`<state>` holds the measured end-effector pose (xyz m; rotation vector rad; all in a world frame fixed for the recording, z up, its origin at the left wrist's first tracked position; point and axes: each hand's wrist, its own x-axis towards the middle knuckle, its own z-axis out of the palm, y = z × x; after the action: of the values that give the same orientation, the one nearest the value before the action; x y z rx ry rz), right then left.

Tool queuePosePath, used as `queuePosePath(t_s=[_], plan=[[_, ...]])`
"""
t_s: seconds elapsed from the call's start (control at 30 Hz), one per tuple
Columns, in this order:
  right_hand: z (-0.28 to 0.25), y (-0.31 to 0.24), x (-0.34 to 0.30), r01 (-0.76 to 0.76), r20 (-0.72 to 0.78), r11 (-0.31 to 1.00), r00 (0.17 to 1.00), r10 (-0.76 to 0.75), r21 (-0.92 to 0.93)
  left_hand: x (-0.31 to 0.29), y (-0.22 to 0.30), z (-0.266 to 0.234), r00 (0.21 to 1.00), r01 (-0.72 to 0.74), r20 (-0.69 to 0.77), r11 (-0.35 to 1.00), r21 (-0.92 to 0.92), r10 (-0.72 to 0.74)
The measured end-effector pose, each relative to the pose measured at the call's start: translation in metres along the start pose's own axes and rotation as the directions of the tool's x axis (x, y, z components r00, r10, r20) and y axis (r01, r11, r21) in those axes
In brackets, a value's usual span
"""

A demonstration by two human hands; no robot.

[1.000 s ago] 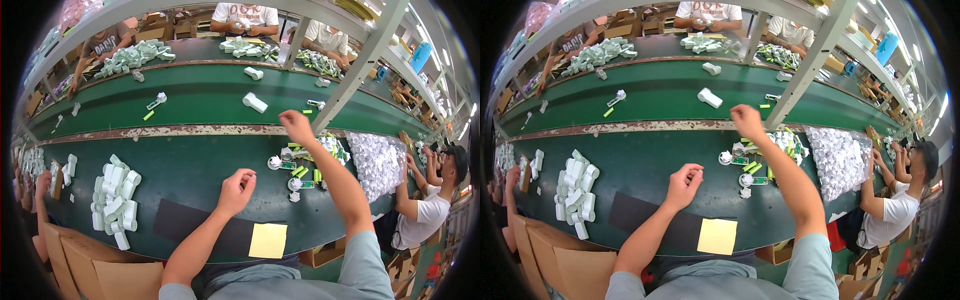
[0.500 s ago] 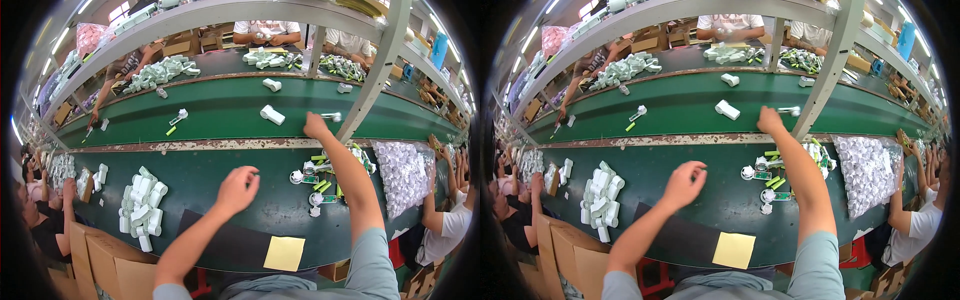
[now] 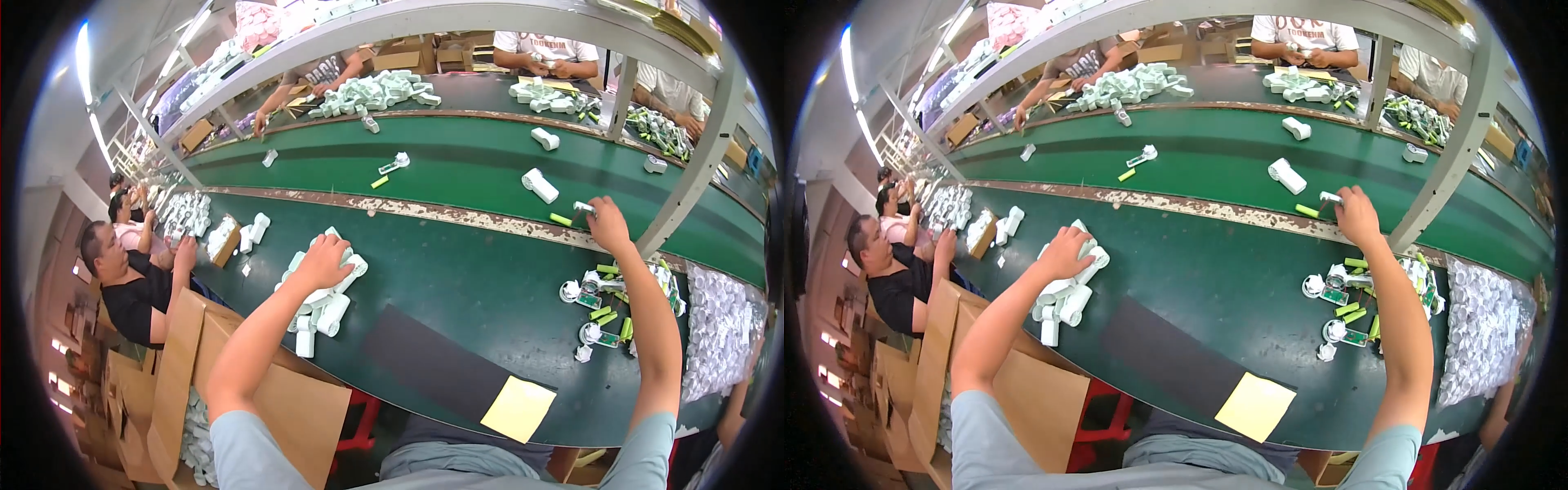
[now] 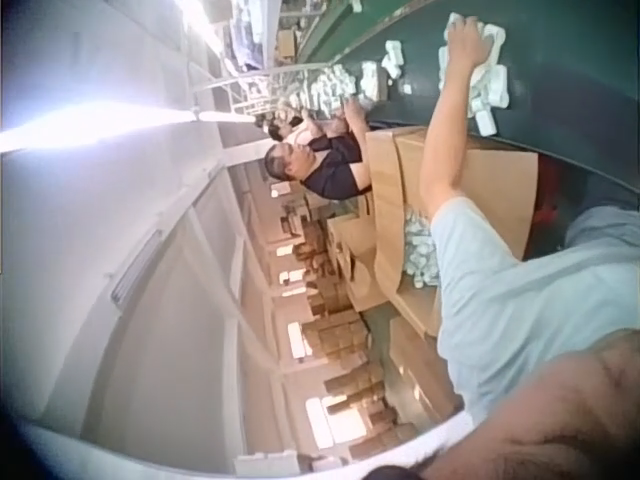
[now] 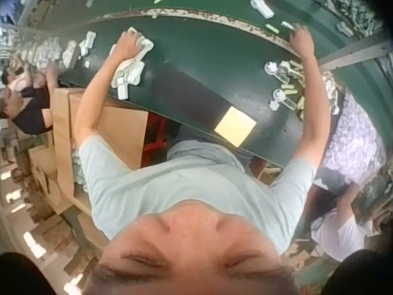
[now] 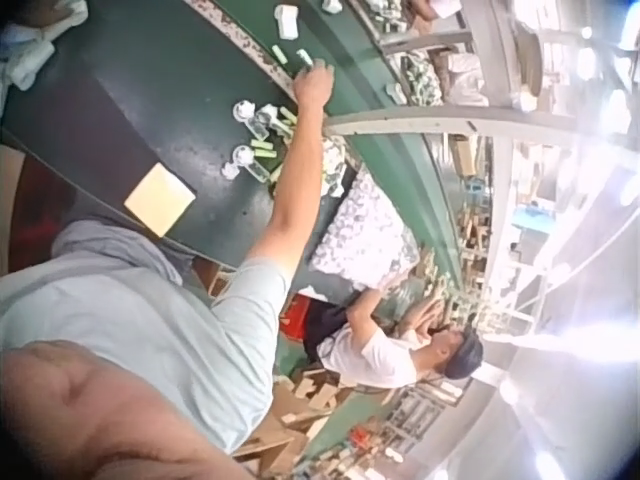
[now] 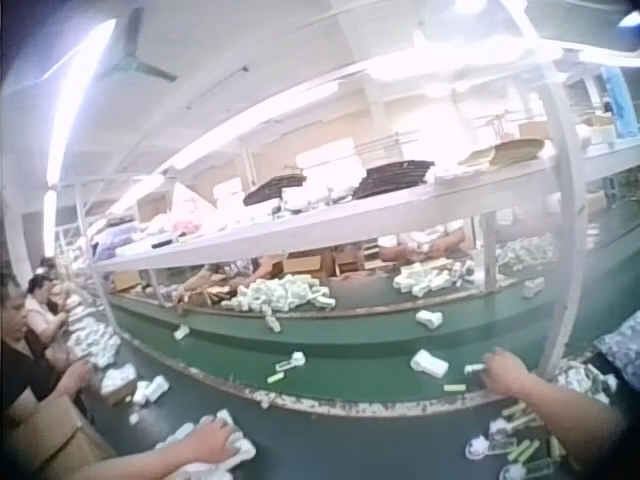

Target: The person assembles small handheld fans by connecting plastic fan components and applying stickers by hand.

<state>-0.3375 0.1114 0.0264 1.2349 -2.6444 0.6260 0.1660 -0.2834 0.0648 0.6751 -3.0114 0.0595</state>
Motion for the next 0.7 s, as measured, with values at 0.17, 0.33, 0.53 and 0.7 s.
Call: queuePosePath(t_s=[0.17,0.33,0.53,0.7], plan=[[-0.071,-0.085,-0.04,-0.136,0.081,0.905,0.99,0.113,0.403,0.005,0.025,-0.003,0.978,-0.196,-0.047,0.975,0.104,0.202],[-0.087,-0.106,-0.129,-0.287,0.324,0.54,0.946,0.029,0.791,0.022,0.029,0.027,0.982,-0.164,-0.038,0.938,0.305,0.184],[-0.077,-0.161,-0.2,-0.464,0.473,0.339,0.879,0.06,0.819,0.021,0.037,0.012,0.962,-0.215,-0.203,0.967,-0.139,0.185],[-0.059,-0.165,-0.21,-0.365,0.356,0.052,0.924,0.139,0.929,0.045,0.168,-0.032,0.973,-0.229,-0.189,0.619,-0.751,0.13]])
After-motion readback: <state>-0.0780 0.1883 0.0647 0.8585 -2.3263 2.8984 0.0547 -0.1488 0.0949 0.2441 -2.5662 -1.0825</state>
